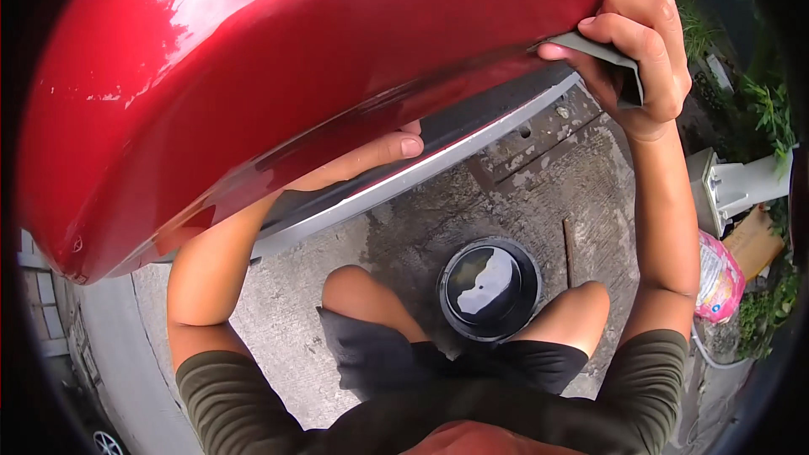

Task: Using a sanding block and water to sand down a section of a red car's rear bumper.

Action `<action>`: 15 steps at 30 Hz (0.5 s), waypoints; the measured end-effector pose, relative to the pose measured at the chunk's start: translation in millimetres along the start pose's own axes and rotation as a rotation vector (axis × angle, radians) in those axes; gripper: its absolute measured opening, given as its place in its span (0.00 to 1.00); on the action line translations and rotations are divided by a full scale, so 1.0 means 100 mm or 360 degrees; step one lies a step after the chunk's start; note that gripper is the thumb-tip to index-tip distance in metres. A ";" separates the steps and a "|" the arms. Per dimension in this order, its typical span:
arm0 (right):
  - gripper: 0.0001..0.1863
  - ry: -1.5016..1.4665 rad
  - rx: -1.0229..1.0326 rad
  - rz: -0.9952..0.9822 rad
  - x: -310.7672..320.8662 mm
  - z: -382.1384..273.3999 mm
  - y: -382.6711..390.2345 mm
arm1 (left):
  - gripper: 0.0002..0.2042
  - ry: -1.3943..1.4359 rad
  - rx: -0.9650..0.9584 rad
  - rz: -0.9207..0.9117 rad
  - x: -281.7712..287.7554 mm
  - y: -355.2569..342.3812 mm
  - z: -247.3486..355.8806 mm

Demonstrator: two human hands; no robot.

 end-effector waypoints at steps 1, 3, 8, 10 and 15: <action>0.24 -0.0144 0.0092 0.0043 -0.05 -0.09 -0.14 | 0.16 -0.0025 0.0088 -0.0066 -0.08 -0.03 0.03; 0.22 -0.0332 0.0181 0.0126 -0.23 -0.54 -0.57 | 0.20 -0.0279 -0.0142 0.0382 -0.36 0.20 -0.21; 0.21 -0.0209 0.0057 0.0051 0.03 0.13 -0.15 | 0.33 -0.0858 -0.0502 -0.0121 -1.28 1.40 0.35; 0.20 -0.0142 0.0034 0.0088 0.00 0.17 -0.10 | 0.31 -0.0613 -0.0289 -0.0337 -1.75 1.90 0.54; 0.20 -0.0320 0.0255 0.0148 -0.27 -0.52 -0.67 | 0.23 -0.0665 -0.0129 -0.0728 -2.61 2.02 0.92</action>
Point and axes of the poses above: each hand's wrist, its own y-axis away from the middle knuckle, its own x-axis out of the back of the hand, z = x × y, the point moved 3 cm from there along -y, towards the middle knuckle, and after that the axes turned 9 degrees about -x, right-handed, at the moved point
